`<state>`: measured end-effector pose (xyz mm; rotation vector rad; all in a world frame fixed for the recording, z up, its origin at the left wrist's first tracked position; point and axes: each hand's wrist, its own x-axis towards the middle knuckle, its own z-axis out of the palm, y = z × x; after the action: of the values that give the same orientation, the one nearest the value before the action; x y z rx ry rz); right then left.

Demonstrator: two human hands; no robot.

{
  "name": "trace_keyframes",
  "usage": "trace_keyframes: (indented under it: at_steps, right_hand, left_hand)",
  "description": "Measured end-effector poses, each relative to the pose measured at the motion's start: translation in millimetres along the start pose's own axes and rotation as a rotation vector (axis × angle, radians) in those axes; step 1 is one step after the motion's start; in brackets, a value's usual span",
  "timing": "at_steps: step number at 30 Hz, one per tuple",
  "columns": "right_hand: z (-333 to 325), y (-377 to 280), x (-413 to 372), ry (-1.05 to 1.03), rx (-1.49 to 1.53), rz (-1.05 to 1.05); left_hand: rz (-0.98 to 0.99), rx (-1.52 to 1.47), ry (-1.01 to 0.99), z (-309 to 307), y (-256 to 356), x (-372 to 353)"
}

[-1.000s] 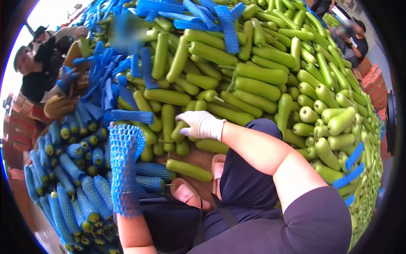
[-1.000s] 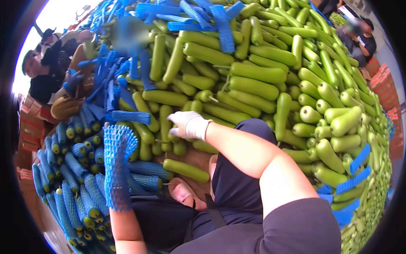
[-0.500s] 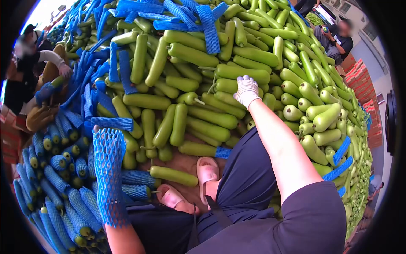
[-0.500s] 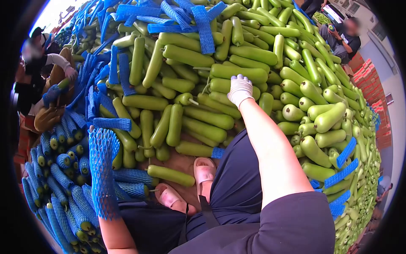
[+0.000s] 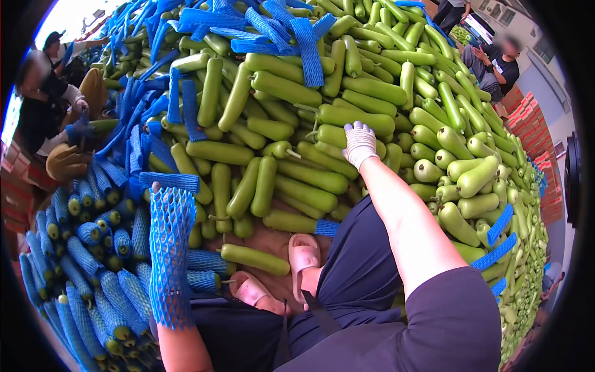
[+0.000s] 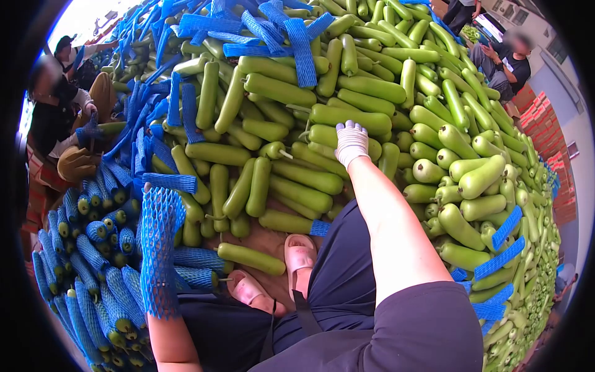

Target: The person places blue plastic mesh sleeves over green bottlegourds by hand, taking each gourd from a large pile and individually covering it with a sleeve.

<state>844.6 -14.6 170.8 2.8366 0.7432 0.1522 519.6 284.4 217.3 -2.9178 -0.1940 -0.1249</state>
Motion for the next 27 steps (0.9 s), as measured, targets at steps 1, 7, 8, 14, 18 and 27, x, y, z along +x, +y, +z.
trace_keyframes:
  at_steps: [1, 7, 8, 14, 18, 27]
  right_hand:
    - [1, -1, 0, -0.008, 0.008, -0.018]
    - [-16, -4, -6, -0.089, 0.045, -0.107]
    - [-21, -8, -6, -0.076, 0.146, -0.088]
    - [-38, -28, 10, -0.044, 1.029, 0.045]
    - [-83, -73, 13, -0.351, 2.153, -0.038]
    - [-157, -201, -40, -0.829, 2.475, -0.377]
  left_hand:
    - [0.011, -0.001, 0.022, -2, 0, -1]
    - [0.062, -0.008, 0.171, -9, 4, -3]
    - [0.081, -0.022, 0.19, -7, 5, 0]
    - [0.169, -0.039, 0.264, -10, 10, 0]
    - [0.061, -0.067, -0.149, -61, 32, 9]
    - [-0.077, -0.524, 0.443, -30, 18, 0]
